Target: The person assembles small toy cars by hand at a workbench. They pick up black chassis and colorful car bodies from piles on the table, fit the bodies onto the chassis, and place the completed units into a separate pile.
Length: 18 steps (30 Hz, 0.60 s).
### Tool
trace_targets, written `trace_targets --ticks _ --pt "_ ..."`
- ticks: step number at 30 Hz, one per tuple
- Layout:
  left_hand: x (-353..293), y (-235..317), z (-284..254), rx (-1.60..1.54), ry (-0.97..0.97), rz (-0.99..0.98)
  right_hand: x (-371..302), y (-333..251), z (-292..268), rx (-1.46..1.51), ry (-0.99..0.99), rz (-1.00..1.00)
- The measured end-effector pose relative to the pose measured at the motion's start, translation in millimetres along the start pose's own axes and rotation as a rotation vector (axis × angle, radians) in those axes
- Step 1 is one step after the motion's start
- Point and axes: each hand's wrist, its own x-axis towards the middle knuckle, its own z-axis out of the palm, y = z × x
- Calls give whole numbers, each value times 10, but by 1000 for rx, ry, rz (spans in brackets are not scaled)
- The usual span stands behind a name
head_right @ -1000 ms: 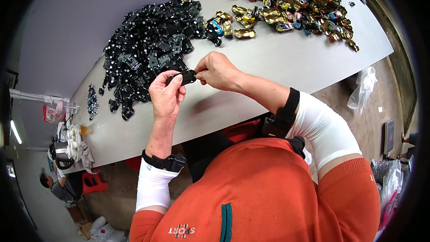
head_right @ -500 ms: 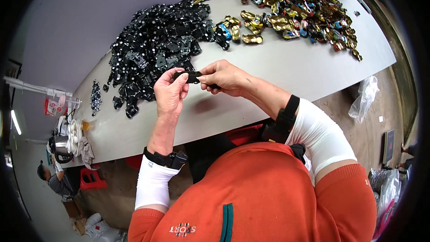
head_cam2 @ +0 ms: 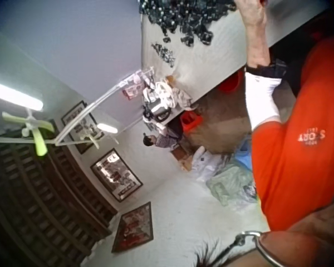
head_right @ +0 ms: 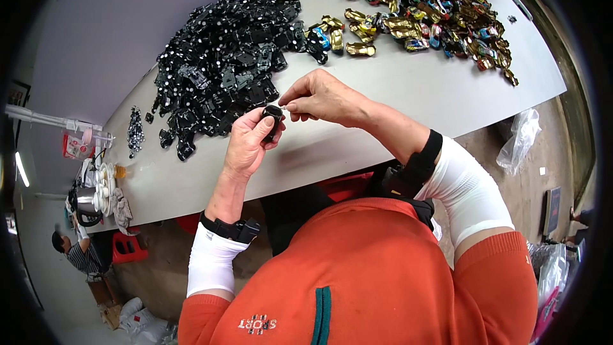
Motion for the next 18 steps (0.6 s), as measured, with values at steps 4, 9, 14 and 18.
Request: trace_targets --ticks 4,9,14,18 --pt "-1 22 33 139 -12 -25 -14 61 -29 48 -56 34" --pt "15 39 66 205 -13 -74 -34 128 -50 213 -81 80" --pt "8 66 43 208 -24 -115 30 250 -66 490 -145 267" --pt "7 55 46 165 -27 -133 39 264 -55 526 -153 313"
